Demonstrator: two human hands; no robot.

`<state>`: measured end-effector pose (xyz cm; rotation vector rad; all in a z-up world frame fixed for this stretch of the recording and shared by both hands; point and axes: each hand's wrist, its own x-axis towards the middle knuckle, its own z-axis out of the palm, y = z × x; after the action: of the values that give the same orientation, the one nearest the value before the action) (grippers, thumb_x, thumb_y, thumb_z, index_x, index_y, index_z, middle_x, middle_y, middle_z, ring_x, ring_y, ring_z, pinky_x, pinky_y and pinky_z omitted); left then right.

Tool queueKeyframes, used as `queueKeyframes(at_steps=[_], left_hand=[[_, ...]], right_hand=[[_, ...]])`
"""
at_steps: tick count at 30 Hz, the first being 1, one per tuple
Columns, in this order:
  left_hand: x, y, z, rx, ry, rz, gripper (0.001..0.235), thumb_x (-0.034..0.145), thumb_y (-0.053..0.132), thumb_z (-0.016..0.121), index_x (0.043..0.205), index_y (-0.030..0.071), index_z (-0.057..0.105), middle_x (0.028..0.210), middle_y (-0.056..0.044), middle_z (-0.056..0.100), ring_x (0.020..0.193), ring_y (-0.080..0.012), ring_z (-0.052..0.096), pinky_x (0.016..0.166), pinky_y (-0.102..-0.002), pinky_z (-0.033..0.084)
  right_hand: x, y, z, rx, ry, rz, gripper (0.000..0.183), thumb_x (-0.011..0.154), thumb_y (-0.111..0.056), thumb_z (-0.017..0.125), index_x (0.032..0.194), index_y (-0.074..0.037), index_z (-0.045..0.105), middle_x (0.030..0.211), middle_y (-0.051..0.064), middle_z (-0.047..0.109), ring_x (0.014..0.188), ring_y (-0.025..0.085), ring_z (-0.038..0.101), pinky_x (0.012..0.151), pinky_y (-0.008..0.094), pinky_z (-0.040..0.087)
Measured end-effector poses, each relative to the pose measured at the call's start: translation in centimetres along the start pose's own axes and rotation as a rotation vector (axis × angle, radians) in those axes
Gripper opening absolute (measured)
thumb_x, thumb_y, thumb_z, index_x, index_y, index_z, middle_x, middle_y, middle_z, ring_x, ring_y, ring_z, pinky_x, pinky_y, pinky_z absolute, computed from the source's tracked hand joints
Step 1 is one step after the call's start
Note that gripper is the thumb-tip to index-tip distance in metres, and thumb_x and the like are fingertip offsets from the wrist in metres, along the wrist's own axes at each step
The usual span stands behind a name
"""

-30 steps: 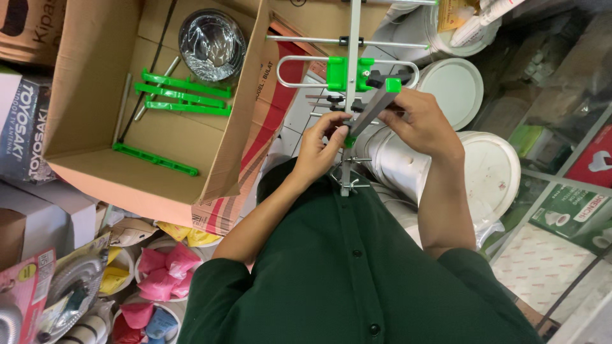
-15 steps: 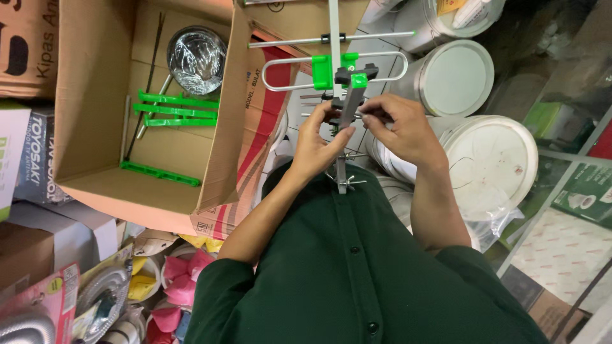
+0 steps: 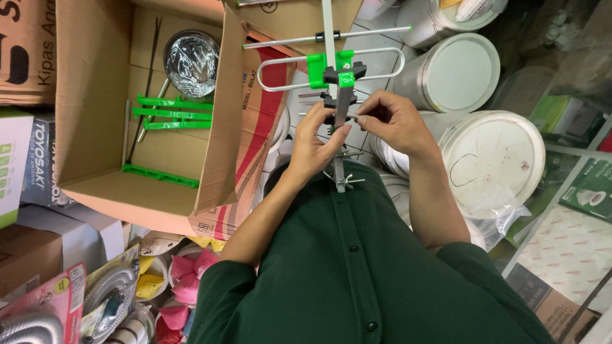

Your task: The person assembles a digital television antenna by sliding metal elements onto the central boom and securing components with a screwdriver.

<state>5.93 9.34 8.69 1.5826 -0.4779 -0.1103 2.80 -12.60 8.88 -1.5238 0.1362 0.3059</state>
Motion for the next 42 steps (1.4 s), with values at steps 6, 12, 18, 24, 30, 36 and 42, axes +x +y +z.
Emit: queueKeyframes(at_steps=[6, 12, 18, 24, 30, 36, 42], left_hand=[[0.0, -0.1, 1.0, 0.074, 0.086, 0.051, 0.025, 0.090, 0.005, 0.079, 0.109, 0.000, 0.063, 0.098, -0.010, 0.063, 0.088, -0.0220, 0.067, 0.081, -0.032, 0.055], [0.1, 0.3, 1.7, 0.060, 0.126, 0.079, 0.023, 0.091, 0.001, 0.075, 0.110, 0.000, 0.062, 0.099, -0.011, 0.063, 0.087, -0.0228, 0.067, 0.081, -0.032, 0.056], [0.3, 0.6, 1.8, 0.078, 0.134, 0.081, 0.022, 0.091, -0.001, 0.073, 0.110, 0.001, 0.063, 0.097, -0.010, 0.063, 0.085, -0.0223, 0.067, 0.079, -0.032, 0.055], [0.3, 0.7, 1.9, 0.087, 0.131, 0.069, 0.017, 0.091, -0.001, 0.073, 0.105, 0.001, 0.064, 0.095, -0.010, 0.062, 0.083, -0.0224, 0.064, 0.077, -0.033, 0.053], [0.3, 0.8, 1.8, 0.088, 0.133, 0.064, 0.015, 0.091, 0.000, 0.073, 0.102, 0.001, 0.063, 0.095, -0.011, 0.062, 0.083, -0.0226, 0.065, 0.077, -0.033, 0.053], [0.2, 0.8, 1.8, 0.072, 0.128, 0.051, 0.015, 0.091, 0.000, 0.073, 0.102, 0.001, 0.063, 0.094, -0.010, 0.061, 0.083, -0.0225, 0.063, 0.077, -0.032, 0.052], [0.1, 0.7, 1.8, 0.071, 0.122, 0.054, 0.015, 0.091, 0.000, 0.073, 0.104, 0.001, 0.064, 0.095, -0.010, 0.061, 0.083, -0.0224, 0.062, 0.076, -0.033, 0.051]], right_hand=[[-0.1, -0.2, 0.0, 0.078, -0.067, -0.026, 0.016, 0.096, 0.000, 0.069, 0.110, -0.003, 0.063, 0.102, 0.002, 0.069, 0.096, 0.008, 0.066, 0.086, 0.026, 0.055], [-0.2, 0.1, -0.1, 0.089, -0.057, -0.039, 0.012, 0.099, -0.001, 0.068, 0.109, -0.001, 0.064, 0.101, 0.003, 0.069, 0.093, 0.008, 0.065, 0.084, 0.026, 0.054], [-0.2, 0.2, 0.2, 0.073, -0.003, -0.038, 0.010, 0.097, -0.001, 0.070, 0.106, -0.001, 0.065, 0.101, 0.004, 0.070, 0.091, 0.008, 0.064, 0.081, 0.025, 0.054], [-0.1, 1.2, 0.3, 0.026, 0.062, -0.043, 0.007, 0.105, -0.008, 0.066, 0.101, -0.002, 0.064, 0.096, 0.005, 0.070, 0.085, 0.010, 0.064, 0.075, 0.026, 0.054], [-0.3, 1.1, 0.1, 0.145, 0.004, -0.014, 0.013, 0.107, -0.007, 0.054, 0.104, -0.002, 0.066, 0.098, 0.006, 0.072, 0.085, 0.011, 0.065, 0.078, 0.028, 0.053], [-1.1, 0.1, -0.2, 0.090, -0.008, -0.010, 0.018, 0.099, 0.001, 0.056, 0.113, 0.000, 0.067, 0.106, 0.006, 0.070, 0.095, 0.013, 0.066, 0.084, 0.029, 0.053], [-1.4, 0.0, 0.1, 0.082, 0.007, -0.031, 0.018, 0.097, 0.001, 0.067, 0.115, -0.001, 0.063, 0.106, 0.003, 0.069, 0.097, 0.009, 0.065, 0.087, 0.027, 0.054]])
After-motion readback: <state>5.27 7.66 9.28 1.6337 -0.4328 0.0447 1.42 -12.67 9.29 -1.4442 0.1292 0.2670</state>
